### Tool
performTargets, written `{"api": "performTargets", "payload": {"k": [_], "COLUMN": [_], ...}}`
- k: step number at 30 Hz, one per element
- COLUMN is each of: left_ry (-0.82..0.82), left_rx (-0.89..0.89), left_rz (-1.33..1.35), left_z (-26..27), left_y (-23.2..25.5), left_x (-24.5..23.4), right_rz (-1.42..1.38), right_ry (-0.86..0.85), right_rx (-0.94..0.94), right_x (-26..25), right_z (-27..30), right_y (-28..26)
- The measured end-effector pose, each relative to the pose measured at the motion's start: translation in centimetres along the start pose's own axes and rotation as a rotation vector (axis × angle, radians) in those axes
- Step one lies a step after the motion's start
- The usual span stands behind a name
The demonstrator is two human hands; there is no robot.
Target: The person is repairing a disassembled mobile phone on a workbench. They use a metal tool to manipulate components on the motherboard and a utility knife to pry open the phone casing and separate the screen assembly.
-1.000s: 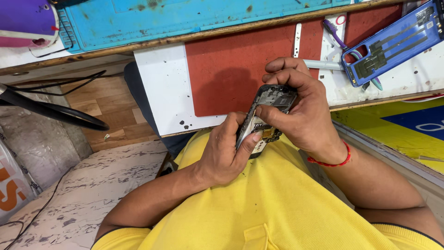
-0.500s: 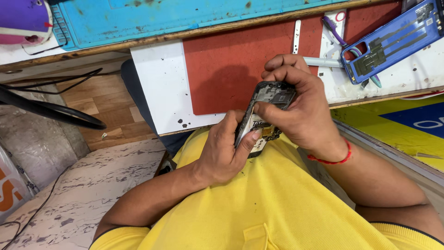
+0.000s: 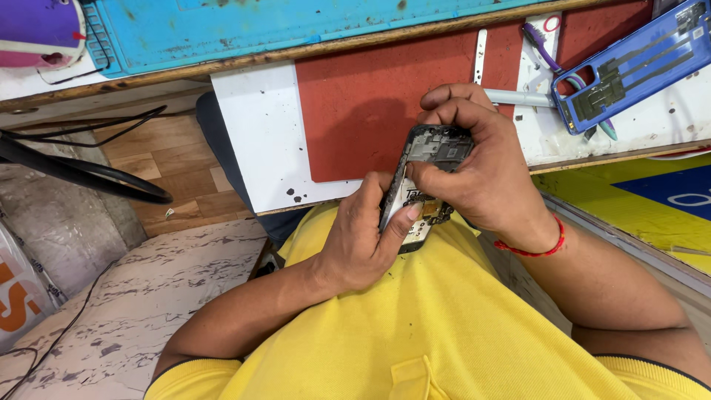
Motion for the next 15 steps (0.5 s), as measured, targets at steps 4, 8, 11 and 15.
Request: {"api": "performTargets", "payload": {"k": [4,8,11,15], "left_ry": [0.016,-0.112,-0.285,-0.531], "left_rx": [0.030,-0.154,-0.205,-0.241], "left_rz": [-0.009,0.179,0.442,0.096], "left_z": [0.1,-0.3,-1.3,-2.5], "left_y": [0.1,-1.7,-0.7,0.3], "left_x": [-0.3,-0.1,-0.7,-2.4], "right_rz": [-0.016,-0.142,-0.264,0.169], "right_ry": [-0.021,-0.059,-0.069,-0.213], "right_rx": [0.021,0.029,0.046,-0.345], "right_x": [0.3,-1.1,-2.3,-1.8], "right_z": [0.0,-0.4,-0.3,1.0], "right_y": [0.0,-0.8,-0.8,-2.7]}}
Point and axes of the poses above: each hand's wrist, its own z-axis away from the middle knuckle, its own x-axis out of the palm, y = z × x, the point moved 9 cm from there along -z, towards the middle knuckle, and after that the axes turned 1 degree about z, right-handed, at the moved point
